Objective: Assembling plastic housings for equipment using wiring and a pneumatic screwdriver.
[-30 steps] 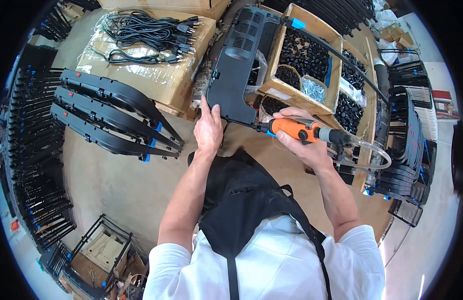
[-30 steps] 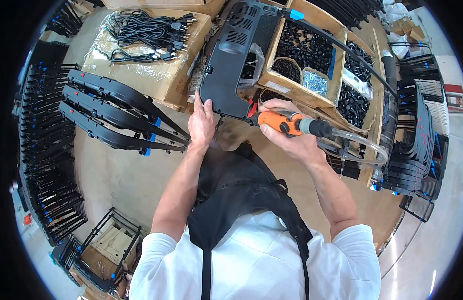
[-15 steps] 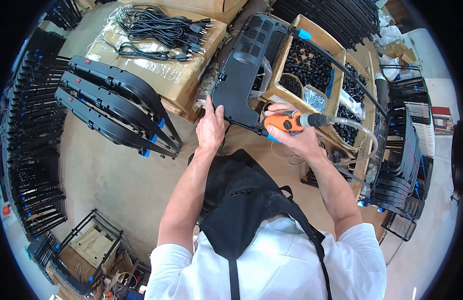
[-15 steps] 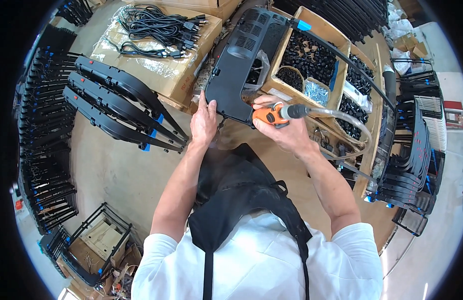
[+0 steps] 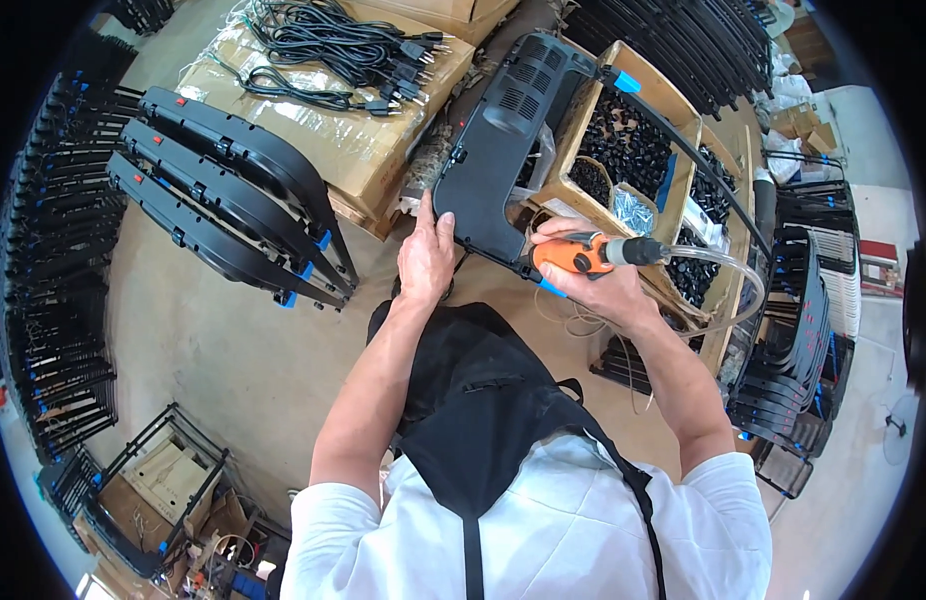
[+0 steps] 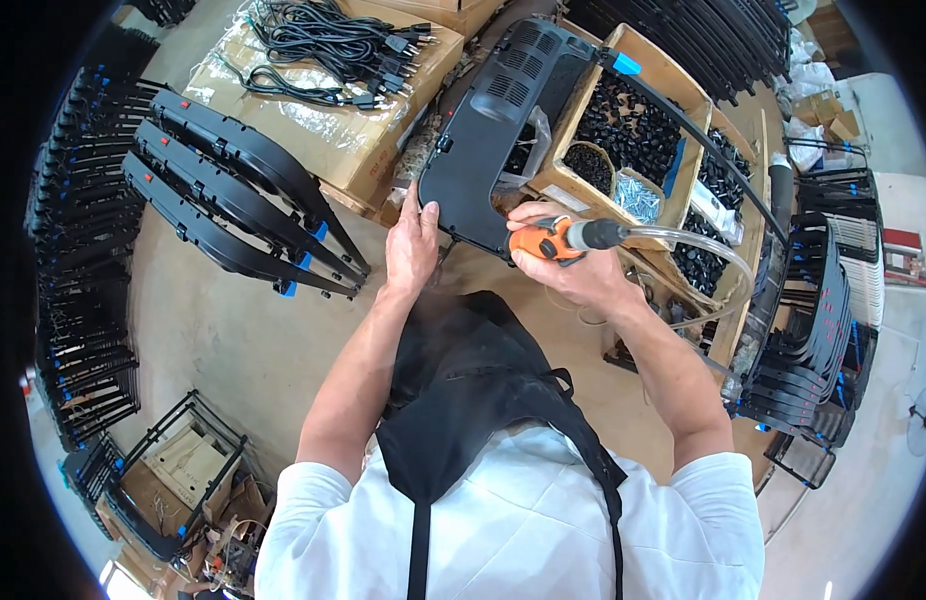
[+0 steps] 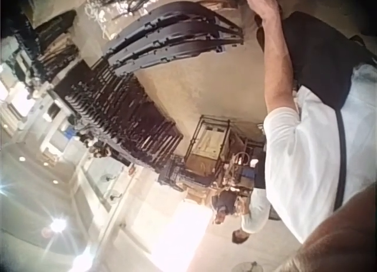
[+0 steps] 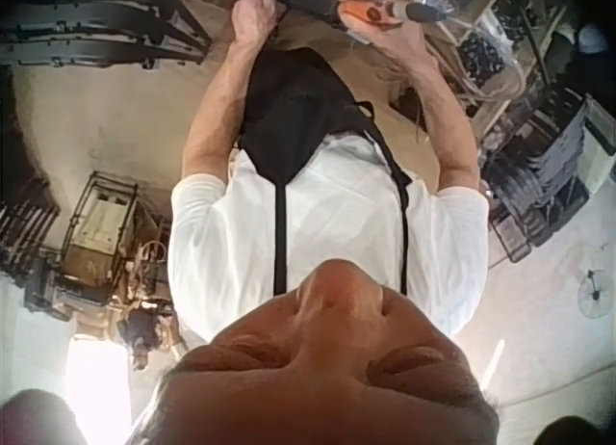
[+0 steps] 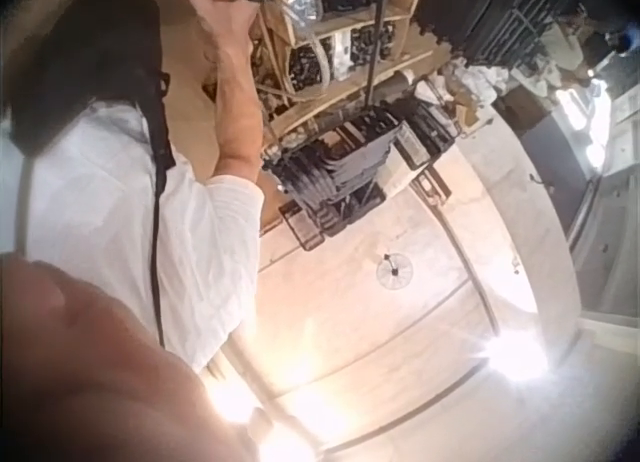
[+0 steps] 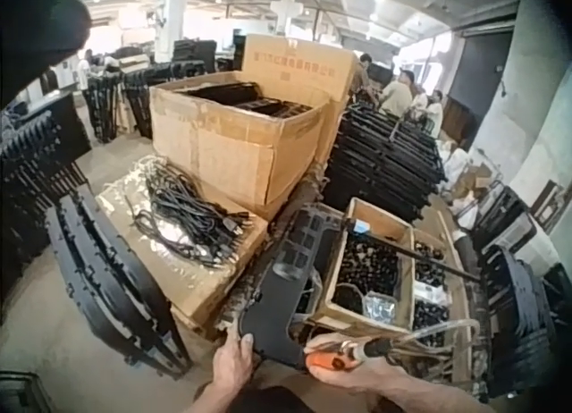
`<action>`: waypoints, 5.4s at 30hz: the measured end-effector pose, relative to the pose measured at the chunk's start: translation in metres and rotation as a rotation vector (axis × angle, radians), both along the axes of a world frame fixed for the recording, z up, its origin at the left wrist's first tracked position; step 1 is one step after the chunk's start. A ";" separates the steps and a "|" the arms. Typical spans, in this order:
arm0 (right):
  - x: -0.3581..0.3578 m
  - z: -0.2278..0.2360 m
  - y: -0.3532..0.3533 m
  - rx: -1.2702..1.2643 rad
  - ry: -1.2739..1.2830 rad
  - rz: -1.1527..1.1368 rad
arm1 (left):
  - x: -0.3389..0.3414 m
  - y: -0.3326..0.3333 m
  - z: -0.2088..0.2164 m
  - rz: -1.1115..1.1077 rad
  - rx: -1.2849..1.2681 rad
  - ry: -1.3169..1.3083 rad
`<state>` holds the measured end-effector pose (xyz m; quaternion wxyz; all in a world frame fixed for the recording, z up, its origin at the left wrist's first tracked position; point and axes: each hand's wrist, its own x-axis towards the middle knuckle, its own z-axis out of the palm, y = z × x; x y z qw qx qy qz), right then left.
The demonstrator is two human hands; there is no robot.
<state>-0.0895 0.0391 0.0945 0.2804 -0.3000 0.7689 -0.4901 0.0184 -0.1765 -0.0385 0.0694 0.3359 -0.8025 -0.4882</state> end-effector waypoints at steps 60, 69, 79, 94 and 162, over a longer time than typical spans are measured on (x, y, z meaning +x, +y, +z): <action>0.052 0.010 0.013 -0.184 -0.028 -0.174 | 0.042 0.051 0.032 0.405 1.864 0.041; 0.046 0.018 -0.009 -0.136 0.021 -0.081 | 0.034 0.040 0.029 0.369 2.014 0.107; 0.034 0.016 -0.054 0.021 0.092 -0.108 | 0.046 0.034 0.031 0.201 1.688 0.039; 0.024 0.009 -0.075 0.063 0.131 0.045 | 0.063 0.003 0.033 -0.011 1.273 0.030; -0.052 0.061 -0.133 -0.105 -0.045 -0.274 | -0.005 -0.077 0.051 -0.127 1.176 0.002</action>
